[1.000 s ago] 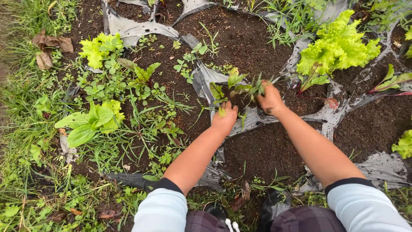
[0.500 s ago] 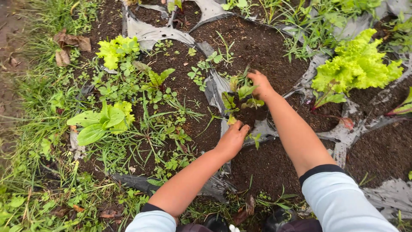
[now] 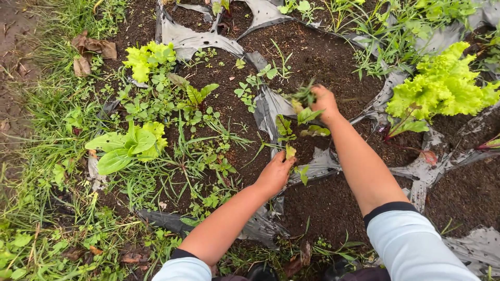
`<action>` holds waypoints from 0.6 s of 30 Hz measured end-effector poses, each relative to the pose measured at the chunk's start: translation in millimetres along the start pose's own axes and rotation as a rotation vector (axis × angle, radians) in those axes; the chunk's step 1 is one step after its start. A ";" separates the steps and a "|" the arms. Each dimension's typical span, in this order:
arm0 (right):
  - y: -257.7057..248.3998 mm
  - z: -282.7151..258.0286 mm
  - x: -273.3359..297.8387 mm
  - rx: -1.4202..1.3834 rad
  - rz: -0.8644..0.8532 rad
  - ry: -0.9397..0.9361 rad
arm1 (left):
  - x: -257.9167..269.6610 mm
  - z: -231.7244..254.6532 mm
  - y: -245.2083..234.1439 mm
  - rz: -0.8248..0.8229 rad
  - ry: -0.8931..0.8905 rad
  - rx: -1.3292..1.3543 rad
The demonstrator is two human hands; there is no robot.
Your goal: The person kneels in a garden bed and removes weeds by hand from around various plants, including lettuce and chard. They pull the weeds from the soil and gather them into a pile in their hands.
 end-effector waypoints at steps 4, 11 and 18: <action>47.0 21.1 -24.1 -0.139 -0.106 -0.091 | 3.7 -3.9 -1.3 -0.039 -0.012 -0.012; 82.3 6.3 -17.2 0.367 -0.184 -0.134 | 5.5 7.4 -13.7 -0.083 -0.053 -0.051; 21.0 21.5 -5.5 -0.246 0.108 0.177 | 10.6 3.3 -13.1 -0.029 -0.162 0.094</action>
Point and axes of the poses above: each hand's wrist, its own x-axis away from the middle knuckle, its own y-axis out of the palm, z = x × y, the point moved 4 cm from there along -x, towards the middle knuckle, and after that the axes turned 3 degrees about -z, right-handed, at the moved point
